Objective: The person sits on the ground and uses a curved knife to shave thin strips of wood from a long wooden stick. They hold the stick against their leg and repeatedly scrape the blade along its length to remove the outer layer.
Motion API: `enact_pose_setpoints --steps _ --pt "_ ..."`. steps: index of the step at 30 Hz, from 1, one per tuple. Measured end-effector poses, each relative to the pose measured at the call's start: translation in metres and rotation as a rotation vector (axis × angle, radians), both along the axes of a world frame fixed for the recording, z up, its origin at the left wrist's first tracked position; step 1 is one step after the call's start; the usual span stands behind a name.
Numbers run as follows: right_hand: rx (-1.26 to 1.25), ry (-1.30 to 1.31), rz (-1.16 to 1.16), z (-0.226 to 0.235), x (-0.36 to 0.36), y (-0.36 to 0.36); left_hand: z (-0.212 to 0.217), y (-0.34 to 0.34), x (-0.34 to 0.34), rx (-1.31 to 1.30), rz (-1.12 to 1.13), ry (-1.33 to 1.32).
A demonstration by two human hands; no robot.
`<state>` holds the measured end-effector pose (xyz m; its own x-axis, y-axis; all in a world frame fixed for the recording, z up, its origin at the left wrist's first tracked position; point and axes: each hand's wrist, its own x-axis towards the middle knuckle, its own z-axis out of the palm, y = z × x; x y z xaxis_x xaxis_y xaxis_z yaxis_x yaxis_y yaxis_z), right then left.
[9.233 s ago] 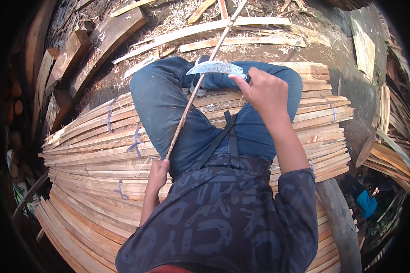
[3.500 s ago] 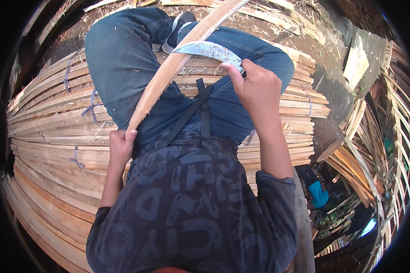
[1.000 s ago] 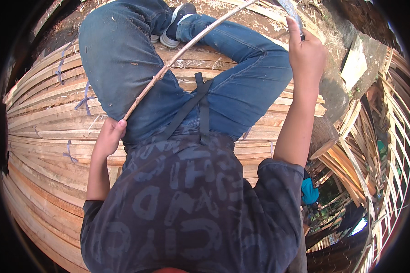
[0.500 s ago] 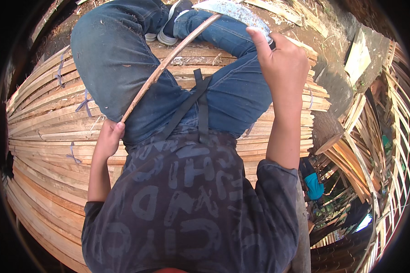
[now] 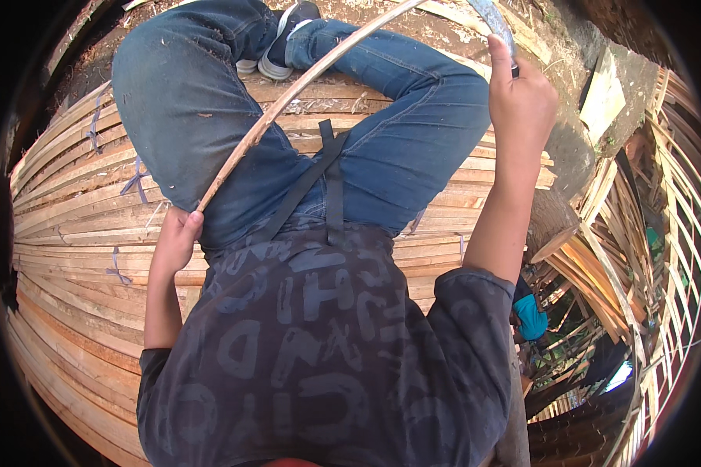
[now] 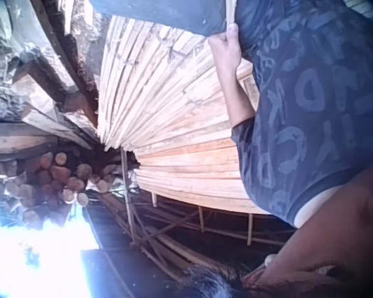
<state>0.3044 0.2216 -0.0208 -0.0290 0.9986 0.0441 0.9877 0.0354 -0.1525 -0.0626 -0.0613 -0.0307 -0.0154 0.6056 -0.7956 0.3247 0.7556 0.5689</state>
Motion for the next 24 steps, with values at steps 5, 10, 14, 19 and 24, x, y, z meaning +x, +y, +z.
enact_pose_setpoints --steps 5,10,14,19,24 --pt "-0.099 0.052 0.321 0.019 -0.038 -0.047 -0.005 0.004 0.0 0.024 0.029 -0.051" --pt "-0.079 0.034 0.204 -0.006 -0.029 -0.028 -0.002 -0.003 0.003 -0.009 0.04 -0.004" --pt "-0.14 0.1 0.133 -0.007 -0.039 -0.033 0.002 0.004 0.002 -0.014 0.048 -0.025" --pt "-0.102 0.008 0.352 0.006 -0.045 -0.049 -0.003 -0.001 0.0 -0.005 0.046 -0.034" --pt "-0.07 0.075 0.049 -0.006 0.003 -0.006 0.002 0.008 0.001 -0.006 0.009 -0.042"
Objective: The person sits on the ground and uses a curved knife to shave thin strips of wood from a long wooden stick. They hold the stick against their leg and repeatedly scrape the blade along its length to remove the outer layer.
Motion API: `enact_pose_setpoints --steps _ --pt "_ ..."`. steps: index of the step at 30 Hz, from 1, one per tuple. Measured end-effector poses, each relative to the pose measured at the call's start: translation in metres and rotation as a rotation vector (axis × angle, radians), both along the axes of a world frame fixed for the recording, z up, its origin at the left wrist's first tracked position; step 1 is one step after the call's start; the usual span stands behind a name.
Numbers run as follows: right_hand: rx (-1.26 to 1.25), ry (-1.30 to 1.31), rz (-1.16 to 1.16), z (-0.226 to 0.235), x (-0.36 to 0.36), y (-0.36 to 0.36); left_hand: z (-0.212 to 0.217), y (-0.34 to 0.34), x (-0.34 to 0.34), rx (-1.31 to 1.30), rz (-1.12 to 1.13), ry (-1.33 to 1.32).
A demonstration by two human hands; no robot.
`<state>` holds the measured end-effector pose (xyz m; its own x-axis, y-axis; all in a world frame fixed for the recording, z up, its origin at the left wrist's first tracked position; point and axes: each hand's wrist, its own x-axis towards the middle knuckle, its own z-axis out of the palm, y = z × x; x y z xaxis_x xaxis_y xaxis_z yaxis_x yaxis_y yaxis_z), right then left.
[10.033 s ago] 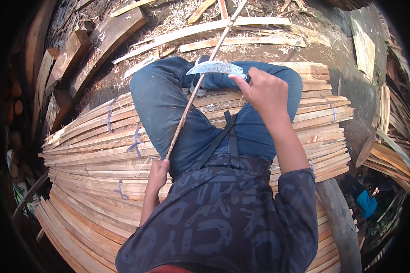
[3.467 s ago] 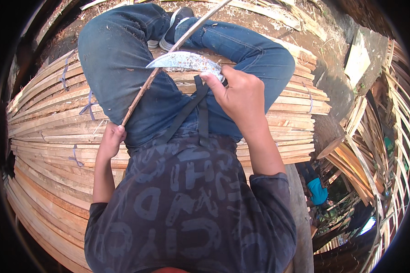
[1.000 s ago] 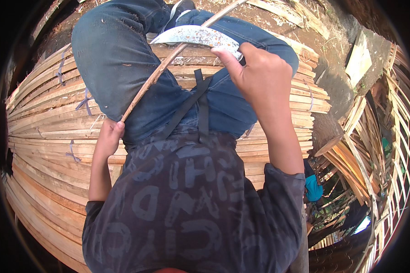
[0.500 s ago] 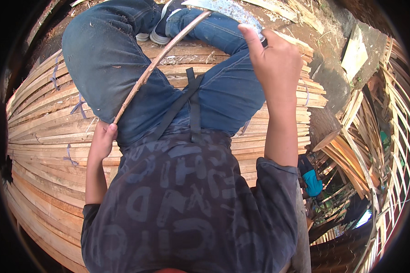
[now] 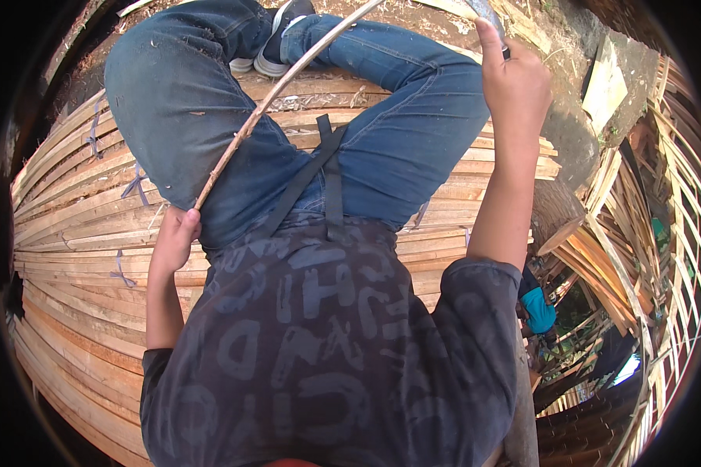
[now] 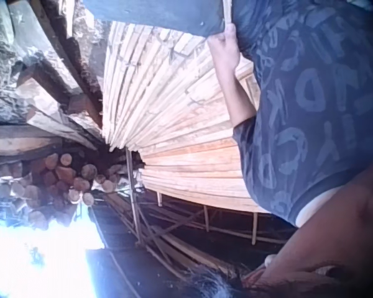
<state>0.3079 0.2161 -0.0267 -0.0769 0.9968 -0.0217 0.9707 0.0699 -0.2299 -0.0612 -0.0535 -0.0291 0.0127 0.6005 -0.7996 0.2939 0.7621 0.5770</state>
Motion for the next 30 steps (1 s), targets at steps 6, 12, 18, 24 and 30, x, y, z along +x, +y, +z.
enact_pose_setpoints --steps 6,12,18,24,30 --pt "-0.07 0.046 0.224 0.016 -0.037 -0.039 -0.001 0.004 -0.004 0.024 -0.023 -0.059" --pt "-0.003 -0.022 0.085 -0.008 -0.022 -0.013 0.008 0.008 0.006 -0.024 -0.041 0.016" --pt "-0.054 0.02 0.142 0.002 -0.04 -0.028 0.004 0.005 0.001 -0.032 -0.035 -0.002" --pt "0.07 0.076 0.147 -0.015 -0.026 -0.004 0.009 0.005 0.001 -0.028 -0.022 -0.014" --pt "-0.099 0.216 0.052 -0.007 -0.035 -0.02 0.001 0.001 -0.004 -0.059 -0.05 -0.049"
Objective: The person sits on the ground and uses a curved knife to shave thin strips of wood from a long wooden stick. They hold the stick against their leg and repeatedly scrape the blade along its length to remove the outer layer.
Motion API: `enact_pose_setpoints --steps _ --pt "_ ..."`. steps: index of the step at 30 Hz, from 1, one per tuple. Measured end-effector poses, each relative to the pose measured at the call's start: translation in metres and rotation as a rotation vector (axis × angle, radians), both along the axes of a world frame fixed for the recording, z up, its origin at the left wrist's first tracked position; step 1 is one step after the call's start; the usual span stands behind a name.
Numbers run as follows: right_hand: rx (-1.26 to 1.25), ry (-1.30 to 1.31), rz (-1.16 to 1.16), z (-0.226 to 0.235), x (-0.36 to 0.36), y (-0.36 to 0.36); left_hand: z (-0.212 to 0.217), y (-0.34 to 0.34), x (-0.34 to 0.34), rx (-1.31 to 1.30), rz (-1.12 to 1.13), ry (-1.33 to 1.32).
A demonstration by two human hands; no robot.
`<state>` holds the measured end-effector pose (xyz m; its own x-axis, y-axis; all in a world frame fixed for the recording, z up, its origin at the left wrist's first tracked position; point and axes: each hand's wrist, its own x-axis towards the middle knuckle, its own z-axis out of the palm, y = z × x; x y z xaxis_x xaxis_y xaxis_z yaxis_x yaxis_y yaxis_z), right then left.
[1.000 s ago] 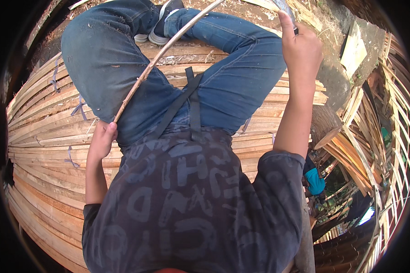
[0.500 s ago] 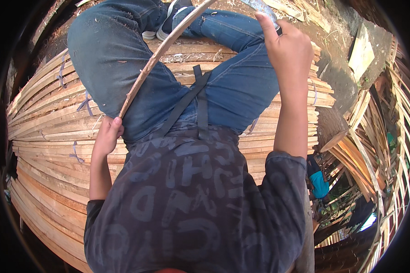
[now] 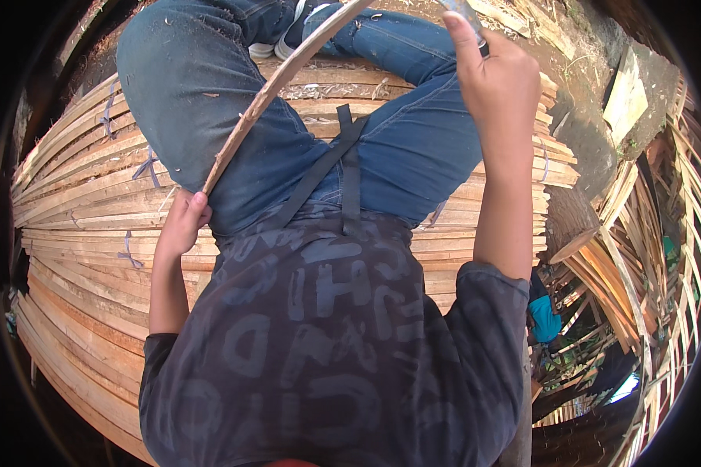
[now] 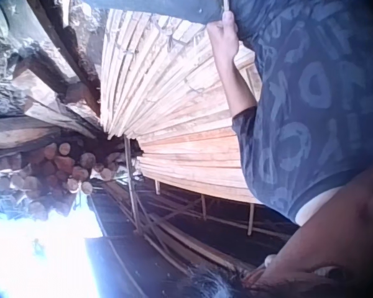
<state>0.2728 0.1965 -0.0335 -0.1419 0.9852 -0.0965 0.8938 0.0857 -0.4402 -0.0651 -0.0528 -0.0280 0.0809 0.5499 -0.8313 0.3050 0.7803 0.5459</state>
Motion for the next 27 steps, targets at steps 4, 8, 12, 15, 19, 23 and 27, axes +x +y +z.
enact_pose_setpoints --steps 4,8,12,15,19,23,27 --pt "0.14 -0.079 0.269 -0.006 -0.013 -0.018 0.003 0.0 0.006 0.026 0.083 0.035" --pt "0.052 -0.057 -0.141 -0.009 0.014 0.024 0.006 0.009 0.003 0.009 -0.038 0.023" --pt "0.041 0.045 -0.032 -0.013 0.01 0.014 0.005 0.009 0.001 0.013 0.005 -0.016" --pt "0.025 0.076 0.127 -0.002 -0.02 -0.023 0.0 0.003 -0.002 -0.001 0.06 -0.035" --pt "-0.024 0.134 0.187 0.0 -0.037 -0.045 -0.006 0.0 -0.01 -0.029 0.047 -0.138" --pt "-0.064 0.191 0.153 0.005 -0.041 -0.051 -0.014 0.001 -0.021 -0.034 -0.011 -0.231" --pt "-0.035 0.166 0.212 0.008 -0.044 -0.057 -0.011 0.003 -0.02 -0.074 0.0 -0.224"
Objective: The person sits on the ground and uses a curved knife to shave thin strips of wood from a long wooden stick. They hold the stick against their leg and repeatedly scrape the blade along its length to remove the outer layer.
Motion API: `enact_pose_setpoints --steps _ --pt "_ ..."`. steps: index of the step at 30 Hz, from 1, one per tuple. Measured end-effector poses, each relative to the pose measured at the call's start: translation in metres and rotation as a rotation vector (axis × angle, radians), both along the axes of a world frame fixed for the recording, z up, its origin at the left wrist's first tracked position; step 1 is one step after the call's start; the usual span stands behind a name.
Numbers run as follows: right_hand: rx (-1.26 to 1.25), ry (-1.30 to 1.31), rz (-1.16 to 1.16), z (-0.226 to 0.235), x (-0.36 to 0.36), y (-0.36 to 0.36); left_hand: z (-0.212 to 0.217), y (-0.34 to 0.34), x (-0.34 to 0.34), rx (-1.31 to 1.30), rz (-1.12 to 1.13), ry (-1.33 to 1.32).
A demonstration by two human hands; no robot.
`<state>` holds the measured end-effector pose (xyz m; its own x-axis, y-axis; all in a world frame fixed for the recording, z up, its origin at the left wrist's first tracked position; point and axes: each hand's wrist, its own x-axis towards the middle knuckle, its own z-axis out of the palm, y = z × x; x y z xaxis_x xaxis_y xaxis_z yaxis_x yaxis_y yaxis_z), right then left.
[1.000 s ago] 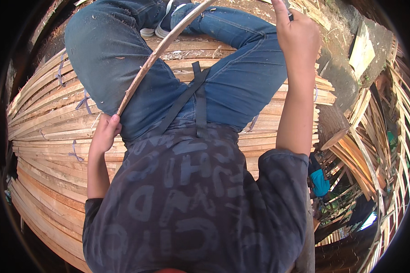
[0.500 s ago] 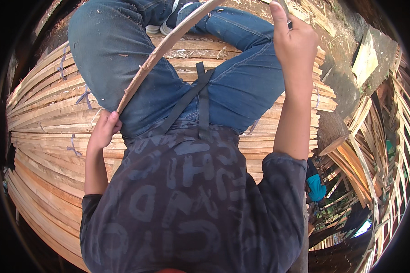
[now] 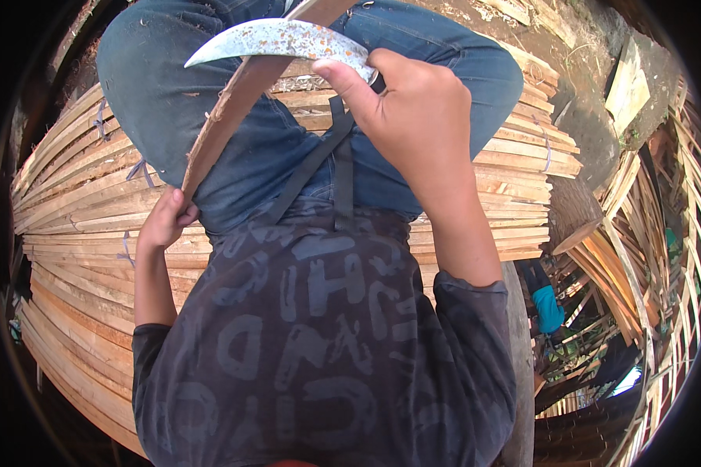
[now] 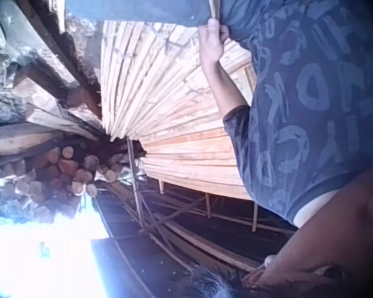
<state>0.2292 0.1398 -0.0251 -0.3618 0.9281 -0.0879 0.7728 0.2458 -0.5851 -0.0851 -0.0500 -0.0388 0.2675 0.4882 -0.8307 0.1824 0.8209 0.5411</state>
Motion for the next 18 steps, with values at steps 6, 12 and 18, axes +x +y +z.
enact_pose_setpoints --steps 6,12,18 --pt "0.132 -0.077 0.06 -0.005 0.002 0.004 -0.009 -0.007 -0.013 0.013 -0.032 -0.109" --pt "0.217 -0.152 0.023 -0.016 0.003 0.013 0.001 0.006 -0.003 0.016 -0.069 -0.078" --pt "0.258 -0.199 0.04 -0.022 0.009 0.02 0.002 0.007 -0.002 -0.01 -0.055 -0.073"
